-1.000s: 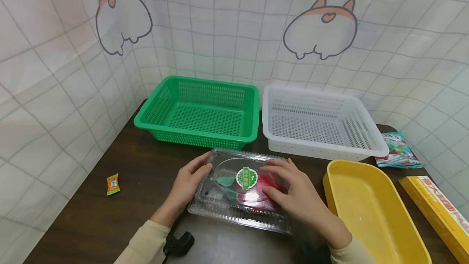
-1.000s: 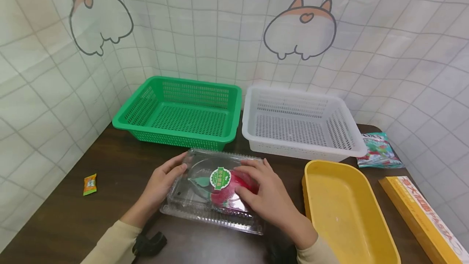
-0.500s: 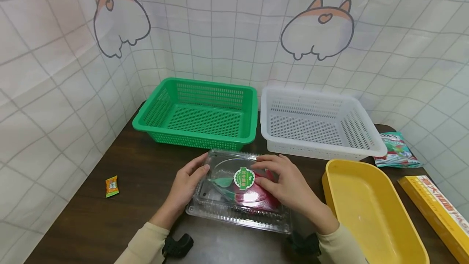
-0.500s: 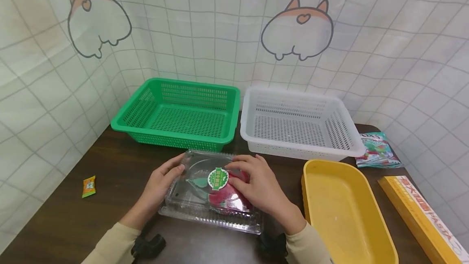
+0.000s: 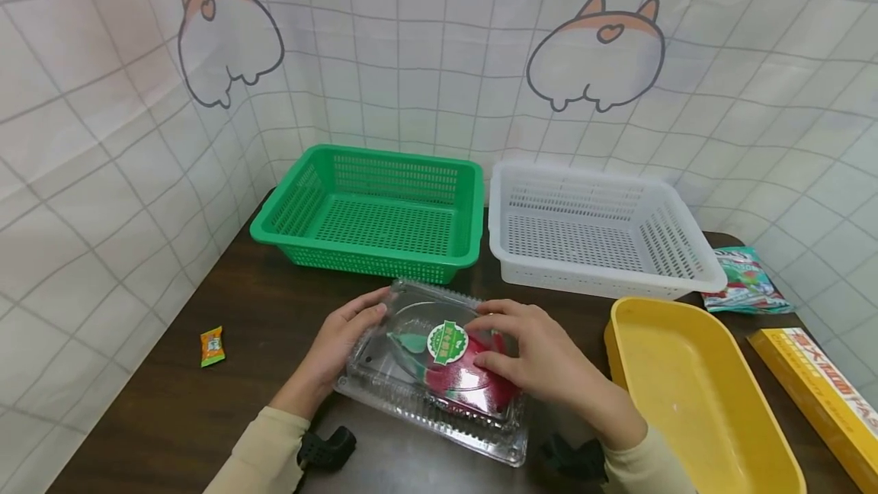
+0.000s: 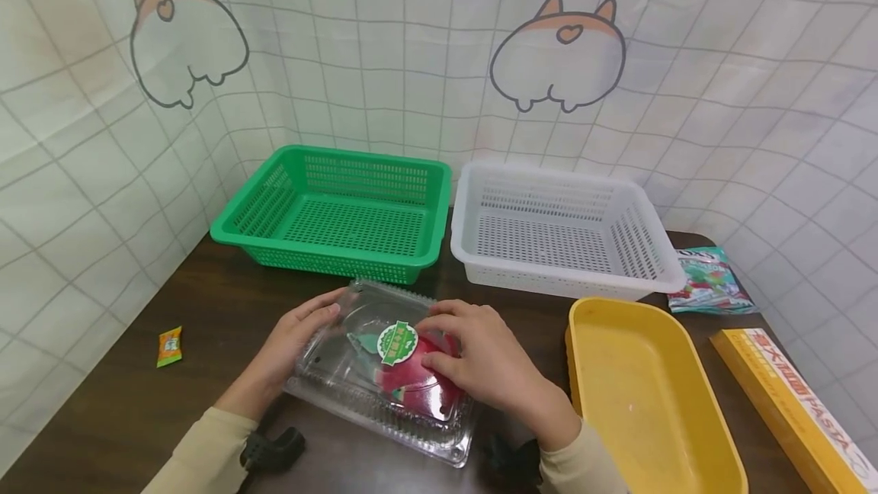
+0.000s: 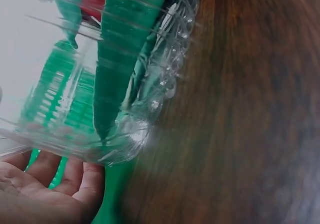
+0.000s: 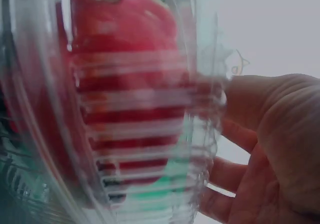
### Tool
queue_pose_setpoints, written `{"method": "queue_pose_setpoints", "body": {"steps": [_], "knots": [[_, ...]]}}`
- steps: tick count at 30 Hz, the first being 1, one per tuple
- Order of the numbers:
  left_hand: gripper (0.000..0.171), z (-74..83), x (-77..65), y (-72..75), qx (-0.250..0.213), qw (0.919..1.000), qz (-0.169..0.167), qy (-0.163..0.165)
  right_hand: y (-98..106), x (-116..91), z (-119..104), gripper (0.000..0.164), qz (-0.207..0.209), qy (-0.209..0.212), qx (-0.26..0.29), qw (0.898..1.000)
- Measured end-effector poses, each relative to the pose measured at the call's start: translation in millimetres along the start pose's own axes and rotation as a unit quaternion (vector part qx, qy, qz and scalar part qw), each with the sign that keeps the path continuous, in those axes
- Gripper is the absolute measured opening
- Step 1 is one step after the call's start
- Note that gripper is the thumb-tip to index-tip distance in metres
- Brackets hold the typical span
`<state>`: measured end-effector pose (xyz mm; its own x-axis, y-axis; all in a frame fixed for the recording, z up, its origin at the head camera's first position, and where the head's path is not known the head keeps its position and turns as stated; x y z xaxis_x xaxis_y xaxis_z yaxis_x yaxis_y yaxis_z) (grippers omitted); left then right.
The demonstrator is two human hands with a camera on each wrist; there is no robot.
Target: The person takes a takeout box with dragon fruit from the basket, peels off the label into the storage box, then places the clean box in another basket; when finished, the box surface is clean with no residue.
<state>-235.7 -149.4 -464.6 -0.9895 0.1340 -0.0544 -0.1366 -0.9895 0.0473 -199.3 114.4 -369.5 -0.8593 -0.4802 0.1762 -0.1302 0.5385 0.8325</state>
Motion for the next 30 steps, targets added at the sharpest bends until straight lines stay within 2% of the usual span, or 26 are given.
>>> {"method": "queue_pose_setpoints", "body": {"steps": [5,13,25,30], "knots": [[0.049,-1.0,-1.6,0.8,0.002,1.0,0.004,0.0,-5.1,0.5,-5.0,0.027,0.018,0.033,-0.009,0.999],[0.049,-0.7,-3.2,1.1,-0.008,1.0,0.004,-0.002,-16.6,4.6,-4.9,0.019,0.056,0.059,0.021,0.996],[0.049,2.6,-2.7,-0.8,-0.011,0.9998,-0.002,-0.014,-21.5,6.4,-3.6,0.01,0.115,0.079,0.034,0.99],[0.048,4.0,-2.2,-1.0,-0.009,0.9998,-0.001,-0.016,-20.7,7.5,-2.4,0.009,0.139,0.063,0.049,0.987]]}}
Point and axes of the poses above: each hand's wrist, its own x-axis towards the middle knuckle, its own y-axis out of the back of the hand, z = x × y, the point moved 4 cm from there along x, towards the middle knuckle, and after that the axes turned 4 degrees about -y, right-handed, at the moved point
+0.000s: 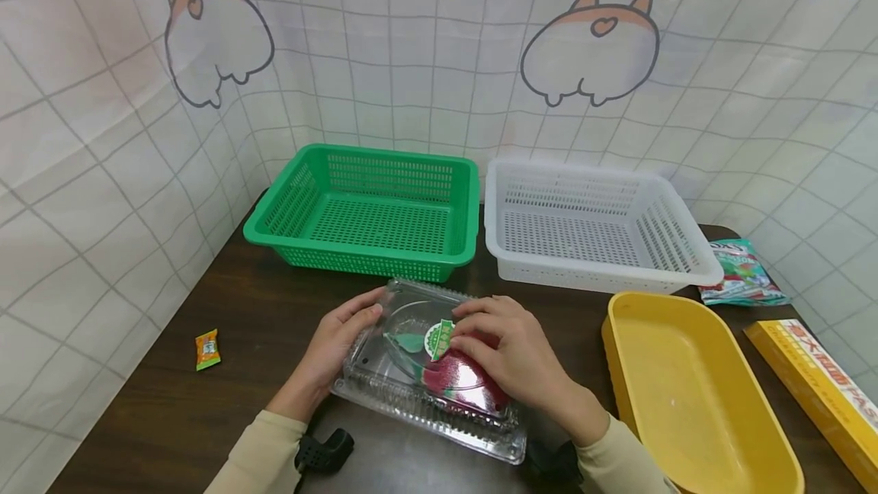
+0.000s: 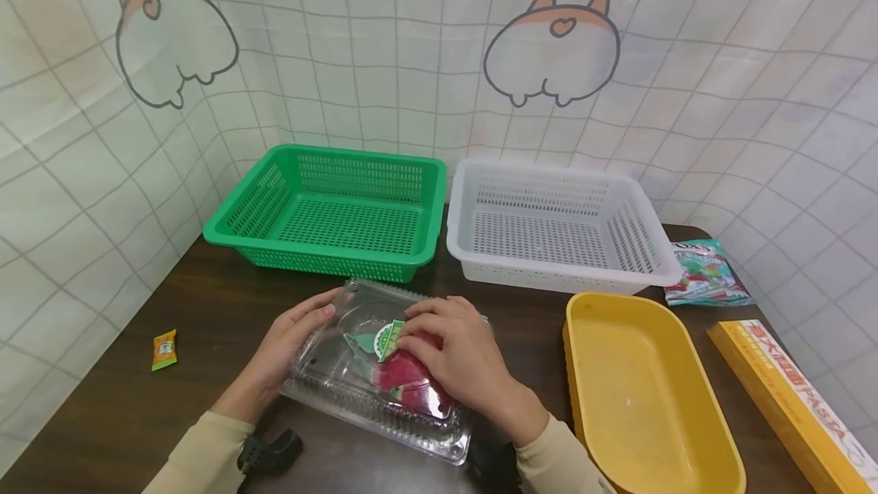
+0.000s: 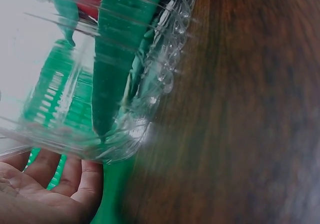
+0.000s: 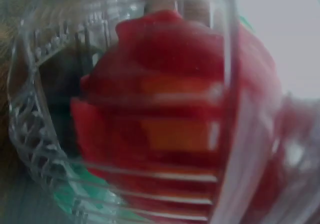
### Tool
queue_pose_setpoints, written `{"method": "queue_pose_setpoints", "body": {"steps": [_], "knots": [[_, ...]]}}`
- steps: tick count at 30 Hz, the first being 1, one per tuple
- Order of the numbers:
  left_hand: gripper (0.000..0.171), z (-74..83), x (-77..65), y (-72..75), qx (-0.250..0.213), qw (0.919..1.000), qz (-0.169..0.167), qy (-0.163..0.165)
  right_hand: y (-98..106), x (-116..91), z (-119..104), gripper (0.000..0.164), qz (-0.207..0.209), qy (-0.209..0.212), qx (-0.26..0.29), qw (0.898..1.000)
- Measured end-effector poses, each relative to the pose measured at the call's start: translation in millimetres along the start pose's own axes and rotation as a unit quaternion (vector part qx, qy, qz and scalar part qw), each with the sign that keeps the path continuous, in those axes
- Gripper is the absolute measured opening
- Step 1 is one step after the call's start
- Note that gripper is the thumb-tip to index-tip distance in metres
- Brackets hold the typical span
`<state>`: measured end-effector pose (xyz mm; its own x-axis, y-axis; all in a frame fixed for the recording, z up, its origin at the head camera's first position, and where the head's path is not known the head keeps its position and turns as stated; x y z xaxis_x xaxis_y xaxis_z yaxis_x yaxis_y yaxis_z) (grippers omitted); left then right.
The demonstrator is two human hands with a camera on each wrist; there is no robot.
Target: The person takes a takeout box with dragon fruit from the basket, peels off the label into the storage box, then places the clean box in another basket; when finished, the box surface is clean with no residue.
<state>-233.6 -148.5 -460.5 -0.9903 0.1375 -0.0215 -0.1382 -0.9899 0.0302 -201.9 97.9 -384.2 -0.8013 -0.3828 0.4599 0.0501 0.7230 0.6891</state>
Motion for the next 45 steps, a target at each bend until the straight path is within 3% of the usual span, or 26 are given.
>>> {"method": "queue_pose_setpoints", "body": {"steps": [8,15,26,36,45], "knots": [[0.046,-0.1,0.2,0.0,0.002,1.0,0.001,-0.004,1.8,1.3,1.0,0.007,0.038,-0.026,0.034,0.998],[0.046,0.5,-0.6,0.2,0.002,1.0,0.006,0.0,4.0,2.4,5.0,0.009,0.064,-0.049,0.109,0.991],[0.044,0.4,0.5,-1.2,-0.013,0.9998,0.015,-0.003,14.7,1.5,-0.3,0.009,0.081,-0.061,0.116,0.988],[0.045,-1.4,-2.6,-2.2,0.011,0.9985,0.053,0.003,44.7,-0.5,-2.1,0.008,0.1,-0.064,0.106,0.987],[0.044,0.1,-3.7,-4.4,0.022,0.9975,0.066,-0.013,75.7,-3.9,10.4,0.01,0.077,-0.127,0.099,0.984]]}}
Point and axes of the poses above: each hand's wrist, its own x-axis towards the middle knuckle, its own y-axis out of the back of the hand, z = x × y, the point moved 4 cm from there along x, towards the middle knuckle, and after that the axes turned 4 degrees about -y, right-handed, at the moved point
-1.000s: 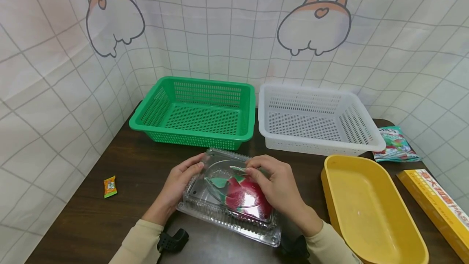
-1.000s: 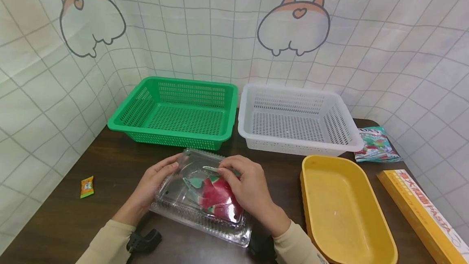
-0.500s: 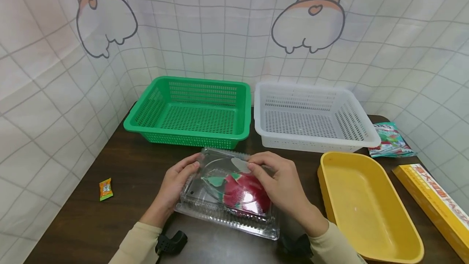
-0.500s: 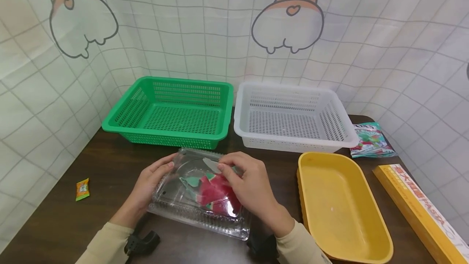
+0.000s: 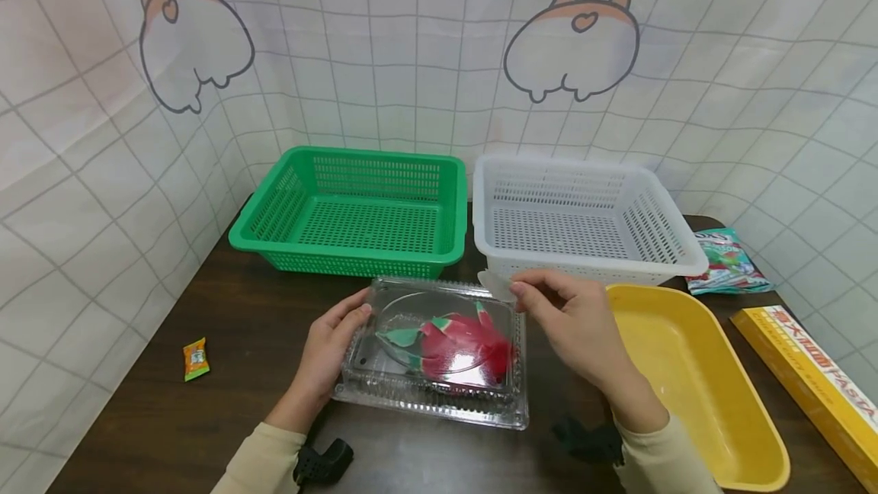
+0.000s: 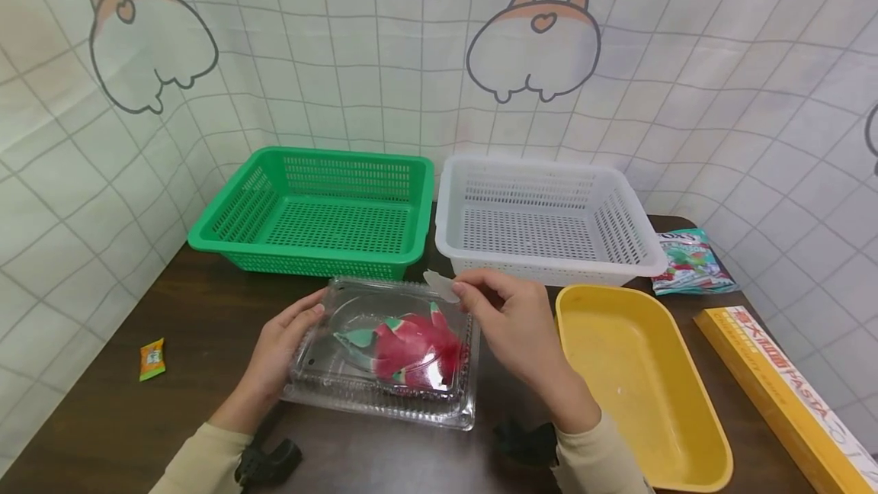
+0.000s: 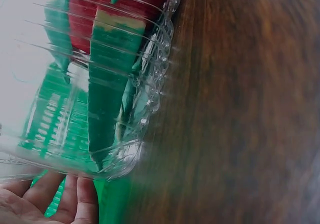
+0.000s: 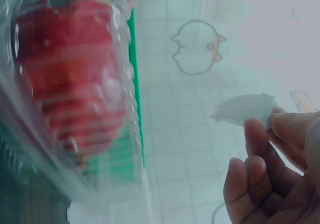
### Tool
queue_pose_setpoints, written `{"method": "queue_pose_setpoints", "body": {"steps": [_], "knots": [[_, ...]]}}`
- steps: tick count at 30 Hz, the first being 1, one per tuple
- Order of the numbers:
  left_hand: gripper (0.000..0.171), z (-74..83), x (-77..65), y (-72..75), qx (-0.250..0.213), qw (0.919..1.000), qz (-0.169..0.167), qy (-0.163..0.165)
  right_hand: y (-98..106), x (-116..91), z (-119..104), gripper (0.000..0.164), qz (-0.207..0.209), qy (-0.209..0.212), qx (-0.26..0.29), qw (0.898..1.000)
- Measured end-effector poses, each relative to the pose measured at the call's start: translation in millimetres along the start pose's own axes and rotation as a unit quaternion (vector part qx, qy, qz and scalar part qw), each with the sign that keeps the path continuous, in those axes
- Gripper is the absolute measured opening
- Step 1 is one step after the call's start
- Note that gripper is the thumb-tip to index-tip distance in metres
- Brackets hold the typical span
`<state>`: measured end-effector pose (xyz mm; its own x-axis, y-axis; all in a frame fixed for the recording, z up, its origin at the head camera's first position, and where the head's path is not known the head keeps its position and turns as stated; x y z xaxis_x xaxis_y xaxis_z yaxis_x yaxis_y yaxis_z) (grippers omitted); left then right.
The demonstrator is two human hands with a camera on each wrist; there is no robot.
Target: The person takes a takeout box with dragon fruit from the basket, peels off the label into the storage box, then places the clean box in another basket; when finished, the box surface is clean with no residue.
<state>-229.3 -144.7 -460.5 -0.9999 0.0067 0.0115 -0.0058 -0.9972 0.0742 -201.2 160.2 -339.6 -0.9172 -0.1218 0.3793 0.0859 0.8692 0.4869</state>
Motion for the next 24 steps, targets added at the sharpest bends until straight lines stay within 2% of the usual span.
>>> {"method": "queue_pose_setpoints", "body": {"steps": [4,8,12,17,24], "knots": [[0.044,1.2,-0.3,-1.5,0.005,1.0,-0.002,-0.006,10.0,-5.3,3.8,0.01,-0.003,-0.01,-0.014,1.0],[0.044,3.1,-0.7,-0.8,0.011,0.9999,-0.004,-0.01,21.8,-13.4,12.8,0.009,-0.003,-0.035,-0.068,0.997],[0.045,5.2,-1.5,-0.3,0.015,0.9998,-0.011,-0.011,40.6,-21.7,23.1,0.007,0.002,-0.037,-0.135,0.99],[0.047,5.4,-1.7,-0.7,0.019,0.9996,-0.017,-0.014,70.5,-31.6,35.2,0.004,0.01,-0.029,-0.179,0.983],[0.047,5.3,-0.8,-1.9,0.018,0.9995,-0.021,-0.012,104.7,-44.8,54.2,0.005,-0.001,-0.055,-0.244,0.968]]}}
Point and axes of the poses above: each hand's wrist, its own x-axis towards the middle knuckle, its own y-axis out of the back of the hand, z = x × y, the point moved 4 cm from there along x, towards the middle knuckle, and after that the axes turned 4 degrees about -y, right-handed, at the moved point
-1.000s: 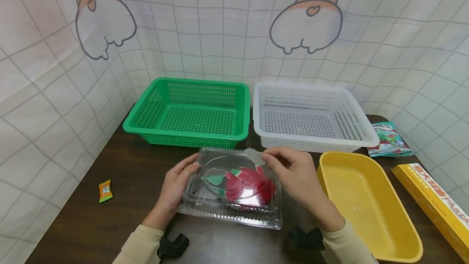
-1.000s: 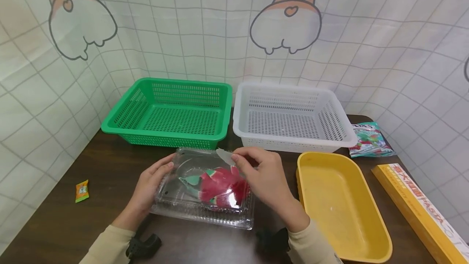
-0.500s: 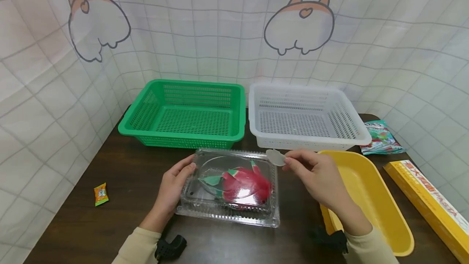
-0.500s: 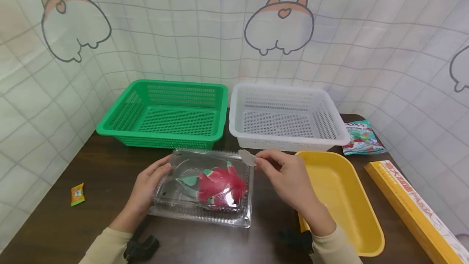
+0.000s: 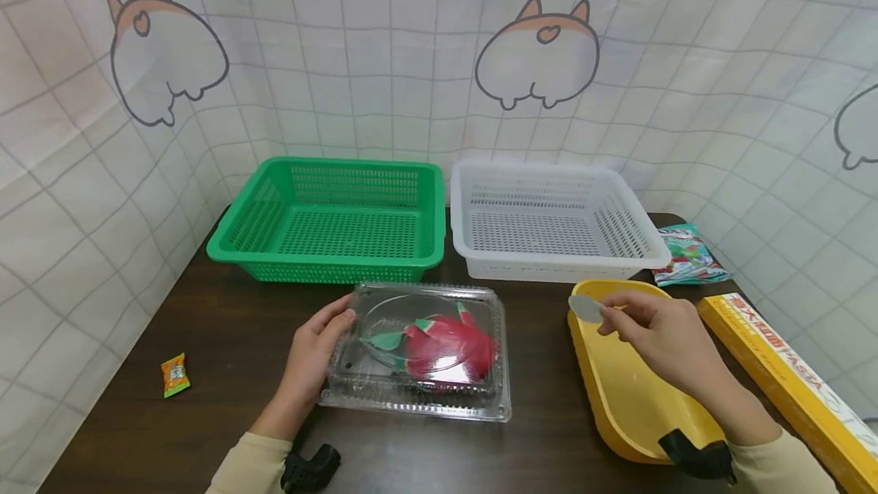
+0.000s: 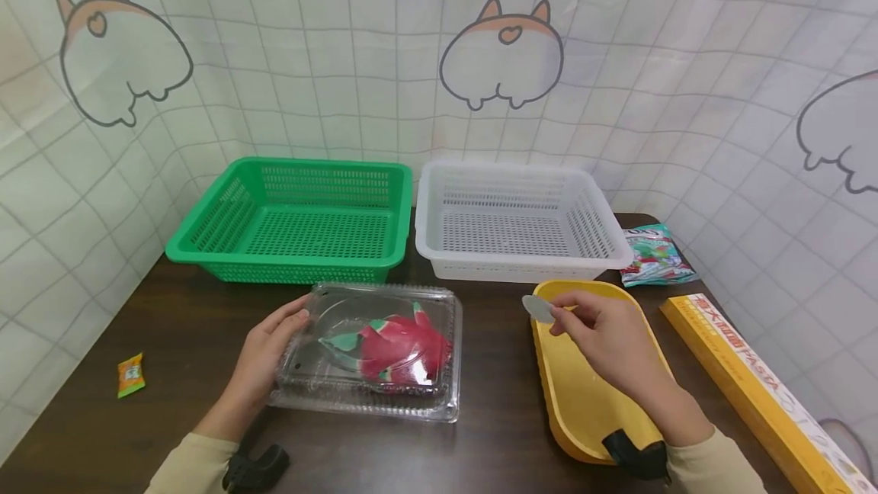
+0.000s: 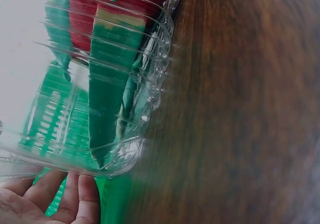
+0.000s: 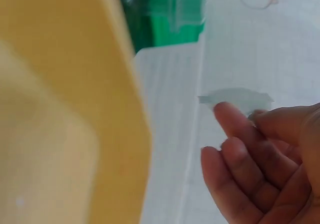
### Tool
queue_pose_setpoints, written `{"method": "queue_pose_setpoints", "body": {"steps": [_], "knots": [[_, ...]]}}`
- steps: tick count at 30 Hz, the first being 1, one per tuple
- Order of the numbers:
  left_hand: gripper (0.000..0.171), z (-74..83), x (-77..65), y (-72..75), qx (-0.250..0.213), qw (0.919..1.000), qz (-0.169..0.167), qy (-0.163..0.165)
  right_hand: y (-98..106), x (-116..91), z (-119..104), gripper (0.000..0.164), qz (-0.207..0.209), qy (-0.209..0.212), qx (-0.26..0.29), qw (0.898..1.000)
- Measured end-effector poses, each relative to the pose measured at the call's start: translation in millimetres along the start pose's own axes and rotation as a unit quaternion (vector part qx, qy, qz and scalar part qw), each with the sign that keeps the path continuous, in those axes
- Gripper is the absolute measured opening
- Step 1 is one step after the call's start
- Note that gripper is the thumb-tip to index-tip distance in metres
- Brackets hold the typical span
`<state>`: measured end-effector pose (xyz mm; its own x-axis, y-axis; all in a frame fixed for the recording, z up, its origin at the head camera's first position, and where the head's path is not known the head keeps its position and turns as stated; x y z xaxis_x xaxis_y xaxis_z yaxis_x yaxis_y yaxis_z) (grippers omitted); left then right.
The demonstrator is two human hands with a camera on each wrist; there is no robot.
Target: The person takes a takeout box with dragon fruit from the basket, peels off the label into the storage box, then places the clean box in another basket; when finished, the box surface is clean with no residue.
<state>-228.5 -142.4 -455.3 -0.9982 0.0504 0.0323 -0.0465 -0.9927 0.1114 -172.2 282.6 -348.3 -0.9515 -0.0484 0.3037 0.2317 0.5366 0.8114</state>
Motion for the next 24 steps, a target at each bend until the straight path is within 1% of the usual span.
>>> {"method": "queue_pose_setpoints", "body": {"steps": [3,7,11,15,19,22,24], "knots": [[0.047,0.3,-0.2,0.1,-0.001,1.0,0.001,0.001,2.8,-2.1,14.2,0.007,-0.013,-0.009,-0.02,1.0],[0.046,1.0,-0.3,-0.4,-0.003,1.0,0.005,0.0,5.5,-3.6,33.2,0.009,-0.044,-0.025,-0.047,0.998],[0.046,1.8,-0.5,-1.6,-0.005,1.0,0.005,0.001,5.8,-4.8,50.1,0.011,-0.083,-0.043,-0.071,0.993],[0.046,1.5,-0.2,-3.0,-0.006,1.0,0.0,0.001,5.3,-6.4,63.8,0.011,-0.112,-0.065,-0.085,0.988],[0.047,0.3,-0.1,-3.0,-0.005,1.0,-0.004,-0.001,4.4,-7.4,71.8,0.013,-0.14,-0.068,-0.087,0.984],[0.048,-1.0,-0.2,-1.9,-0.002,1.0,-0.004,-0.002,1.2,-6.2,77.8,0.018,-0.176,-0.073,-0.068,0.979],[0.049,-2.3,0.0,-1.0,0.001,1.0,-0.004,-0.002,-1.6,-4.6,83.1,0.023,-0.204,-0.086,-0.047,0.974]]}}
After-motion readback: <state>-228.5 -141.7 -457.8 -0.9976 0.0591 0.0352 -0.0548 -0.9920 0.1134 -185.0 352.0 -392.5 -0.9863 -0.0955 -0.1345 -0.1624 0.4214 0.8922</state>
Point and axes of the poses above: each hand's wrist, its own x-axis towards the middle knuckle, its own y-axis out of the back of the hand, z = x × y, the point moved 4 cm from there along x, towards the middle knuckle, and after that the axes turned 4 degrees about -y, right-handed, at the moved point
